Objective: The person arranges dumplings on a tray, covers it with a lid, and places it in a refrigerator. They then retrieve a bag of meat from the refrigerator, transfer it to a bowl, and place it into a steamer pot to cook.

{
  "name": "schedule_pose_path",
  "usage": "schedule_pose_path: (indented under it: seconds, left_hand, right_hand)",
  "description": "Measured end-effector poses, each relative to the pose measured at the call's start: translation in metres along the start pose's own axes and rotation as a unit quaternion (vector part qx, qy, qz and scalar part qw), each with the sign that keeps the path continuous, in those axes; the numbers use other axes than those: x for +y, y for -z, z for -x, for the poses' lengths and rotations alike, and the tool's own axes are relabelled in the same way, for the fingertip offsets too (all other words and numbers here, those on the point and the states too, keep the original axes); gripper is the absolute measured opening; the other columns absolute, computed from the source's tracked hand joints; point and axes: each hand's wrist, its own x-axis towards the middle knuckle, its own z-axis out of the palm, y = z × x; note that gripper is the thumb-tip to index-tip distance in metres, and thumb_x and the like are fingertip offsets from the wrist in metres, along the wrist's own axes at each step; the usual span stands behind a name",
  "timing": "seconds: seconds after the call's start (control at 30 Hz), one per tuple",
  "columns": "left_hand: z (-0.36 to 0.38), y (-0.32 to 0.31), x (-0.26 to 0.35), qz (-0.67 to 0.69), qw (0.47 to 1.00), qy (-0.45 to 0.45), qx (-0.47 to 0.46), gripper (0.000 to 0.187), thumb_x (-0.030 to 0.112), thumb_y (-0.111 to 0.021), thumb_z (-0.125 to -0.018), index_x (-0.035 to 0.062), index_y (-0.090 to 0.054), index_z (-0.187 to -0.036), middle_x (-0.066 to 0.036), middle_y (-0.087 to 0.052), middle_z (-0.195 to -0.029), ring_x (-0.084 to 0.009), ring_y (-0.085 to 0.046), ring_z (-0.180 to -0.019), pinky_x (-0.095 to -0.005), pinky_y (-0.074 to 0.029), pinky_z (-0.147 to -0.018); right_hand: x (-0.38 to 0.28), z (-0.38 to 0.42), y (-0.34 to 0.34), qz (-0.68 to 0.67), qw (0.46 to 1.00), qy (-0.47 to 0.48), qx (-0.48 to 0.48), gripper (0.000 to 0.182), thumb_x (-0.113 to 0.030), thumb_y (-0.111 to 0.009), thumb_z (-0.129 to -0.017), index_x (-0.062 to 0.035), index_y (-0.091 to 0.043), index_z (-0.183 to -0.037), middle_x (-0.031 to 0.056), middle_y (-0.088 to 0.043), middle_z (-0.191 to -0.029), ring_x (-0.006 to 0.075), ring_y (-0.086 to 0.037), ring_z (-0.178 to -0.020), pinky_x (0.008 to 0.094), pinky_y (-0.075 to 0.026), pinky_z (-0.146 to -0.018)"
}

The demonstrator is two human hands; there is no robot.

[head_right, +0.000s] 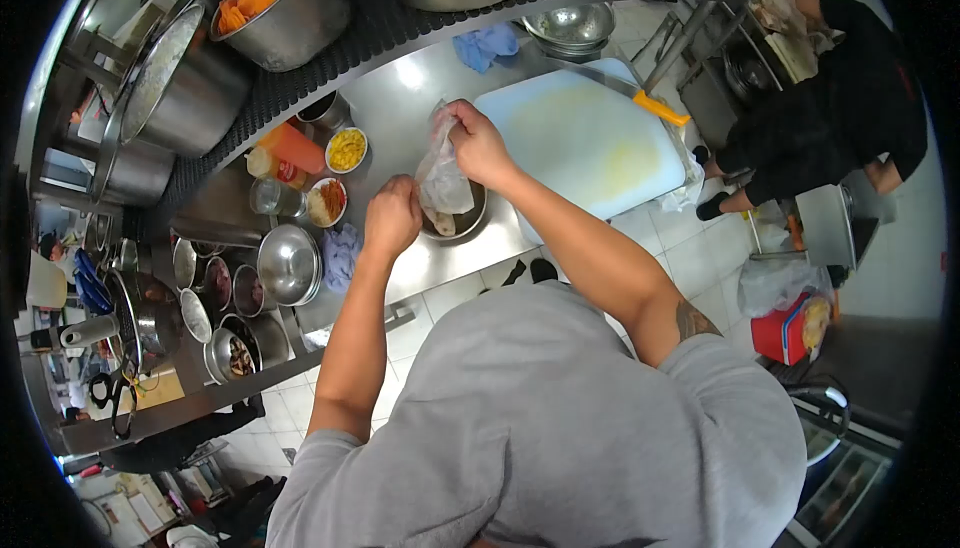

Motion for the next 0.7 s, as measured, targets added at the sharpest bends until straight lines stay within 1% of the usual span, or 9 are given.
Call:
schedule_pose_path:
  seconds: [0.17, 0.27, 0.37, 0.47, 0.53, 0.6, 0.63, 0.67, 0.7]
  left_hand:
    - [-0.005, -0.003, -0.003, 0.035, 0.998, -0.007, 0.054, 0.009, 0.005, -0.053, -0.084, 0.0008, -0.057, -0.092, -0.021, -0.062, -0.091, -0.0420, -0.061, -0.086, -0.0499, -0.049, -0.075]
    - [-0.014, -0.011, -0.015, 0.025, 0.999, 0.010, 0.017, 0.011, 0.006, -0.053, -0.086, 0.0008, -0.057, -0.095, -0.021, -0.062, -0.093, -0.0425, -0.060, -0.087, -0.0488, -0.049, -0.077]
    - [-0.016, -0.022, -0.021, 0.104, 0.993, 0.014, 0.051, 0.013, 0.010, -0.054, -0.090, -0.0016, -0.056, -0.095, -0.022, -0.063, -0.095, -0.0444, -0.060, -0.087, -0.0468, -0.049, -0.077]
    - [-0.004, -0.055, -0.042, 0.156, 0.985, 0.046, 0.056, 0.020, 0.016, -0.055, -0.093, -0.0023, -0.058, -0.100, -0.023, -0.063, -0.099, -0.0433, -0.060, -0.091, -0.0454, -0.048, -0.081]
    - [0.012, -0.087, -0.056, 0.096, 0.939, 0.156, 0.290, 0.032, 0.025, -0.056, -0.094, -0.0042, -0.060, -0.108, -0.025, -0.063, -0.105, -0.0419, -0.059, -0.098, -0.0457, -0.046, -0.088]
    - [0.025, -0.094, -0.064, 0.111, 0.948, 0.223, 0.197, 0.037, 0.025, -0.056, -0.094, -0.0057, -0.058, -0.114, -0.027, -0.060, -0.111, -0.0428, -0.055, -0.106, -0.0463, -0.043, -0.094]
    - [0.032, -0.096, -0.068, 0.123, 0.944, 0.288, 0.100, 0.043, 0.026, -0.056, -0.094, -0.0072, -0.055, -0.121, -0.028, -0.057, -0.118, -0.0438, -0.051, -0.115, -0.0469, -0.039, -0.100]
    - [0.033, -0.103, -0.072, 0.139, 0.937, 0.294, 0.125, 0.050, 0.030, -0.058, -0.092, -0.0071, -0.053, -0.126, -0.030, -0.055, -0.120, -0.0441, -0.051, -0.116, -0.0463, -0.039, -0.101]
    - [0.031, -0.106, -0.071, 0.141, 0.938, 0.289, 0.128, 0.050, 0.030, -0.058, -0.092, -0.0071, -0.053, -0.126, -0.030, -0.055, -0.120, -0.0441, -0.051, -0.116, -0.0463, -0.039, -0.101]
  right_hand:
    - [-0.005, -0.002, 0.013, 0.057, 0.996, 0.049, 0.053, 0.025, 0.002, -0.042, -0.086, -0.0024, -0.058, -0.105, 0.0024, -0.059, -0.090, 0.0107, -0.051, -0.076, 0.0256, -0.044, -0.070]
    - [0.003, -0.004, 0.028, 0.049, 0.997, -0.018, -0.052, 0.027, -0.002, -0.046, -0.084, -0.0027, -0.059, -0.108, 0.0024, -0.058, -0.092, 0.0116, -0.052, -0.083, 0.0267, -0.045, -0.075]
    - [0.033, 0.011, 0.029, 0.084, 0.982, 0.037, -0.165, 0.028, -0.011, -0.055, -0.082, -0.0010, -0.061, -0.107, 0.0159, -0.061, -0.100, 0.0262, -0.060, -0.089, 0.0366, -0.049, -0.082]
    - [0.068, 0.040, 0.010, 0.427, 0.895, 0.086, -0.093, 0.044, -0.022, -0.063, -0.079, -0.0009, -0.061, -0.118, 0.0233, -0.057, -0.106, 0.0413, -0.055, -0.102, 0.0426, -0.047, -0.090]
    - [0.087, 0.044, 0.007, 0.415, 0.904, 0.084, -0.061, 0.044, -0.022, -0.064, -0.079, 0.0017, -0.060, -0.117, 0.0245, -0.057, -0.107, 0.0407, -0.058, -0.098, 0.0426, -0.049, -0.086]
    - [0.078, 0.045, 0.009, 0.401, 0.913, 0.075, -0.028, 0.045, -0.022, -0.065, -0.080, 0.0043, -0.059, -0.116, 0.0257, -0.057, -0.108, 0.0401, -0.061, -0.094, 0.0426, -0.052, -0.082]
    - [0.054, 0.046, 0.010, 0.348, 0.928, -0.111, -0.074, 0.045, -0.021, -0.065, -0.080, 0.0068, -0.057, -0.115, 0.0271, -0.058, -0.108, 0.0394, -0.063, -0.087, 0.0424, -0.053, -0.075]
    - [0.038, 0.041, 0.010, 0.282, 0.908, -0.286, -0.119, 0.046, -0.019, -0.066, -0.081, 0.0093, -0.055, -0.115, 0.0285, -0.058, -0.109, 0.0387, -0.066, -0.081, 0.0422, -0.055, -0.067]
    - [0.037, 0.042, 0.010, 0.283, 0.910, -0.281, -0.116, 0.046, -0.019, -0.066, -0.081, 0.0093, -0.055, -0.115, 0.0285, -0.058, -0.109, 0.0387, -0.066, -0.081, 0.0422, -0.055, -0.067]
